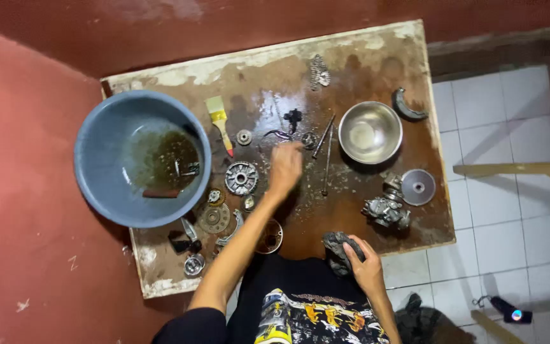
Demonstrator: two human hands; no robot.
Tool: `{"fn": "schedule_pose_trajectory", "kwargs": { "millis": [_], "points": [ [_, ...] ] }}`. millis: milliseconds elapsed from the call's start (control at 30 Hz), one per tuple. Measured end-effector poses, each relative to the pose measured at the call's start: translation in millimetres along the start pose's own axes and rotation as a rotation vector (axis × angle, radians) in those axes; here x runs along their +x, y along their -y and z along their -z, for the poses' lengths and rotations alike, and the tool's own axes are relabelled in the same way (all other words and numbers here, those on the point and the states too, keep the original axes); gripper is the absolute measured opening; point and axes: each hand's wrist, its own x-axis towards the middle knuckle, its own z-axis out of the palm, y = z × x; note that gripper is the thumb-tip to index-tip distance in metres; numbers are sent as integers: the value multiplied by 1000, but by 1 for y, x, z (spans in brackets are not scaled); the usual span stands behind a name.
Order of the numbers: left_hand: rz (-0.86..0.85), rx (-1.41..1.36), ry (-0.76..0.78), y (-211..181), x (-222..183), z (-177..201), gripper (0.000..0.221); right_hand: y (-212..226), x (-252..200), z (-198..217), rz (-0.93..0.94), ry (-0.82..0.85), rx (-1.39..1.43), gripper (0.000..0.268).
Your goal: Cleaning a motorcycle carburetor with a cloth and brush on a workbench.
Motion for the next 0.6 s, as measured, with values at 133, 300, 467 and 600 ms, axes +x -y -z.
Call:
{"fn": "schedule_pose_trajectory", "kwargs": {
  "millis": [133, 300, 467, 600],
  "points": [
    [-131, -196, 198, -78, -39, -58, 20, -21, -7, 2, 25, -114, 3, 37],
    [-130, 64, 726, -164, -57, -100, 66, -39, -26, 8, -39, -197, 102, 39],
    [-141, 290, 962, -158, -87, -158, 92, -50, -50, 16, -170, -297, 185, 42],
    [-145, 382, 874, -151, -94, -179, 94, -60, -67, 23, -186, -378, 199, 42]
  ]
}}
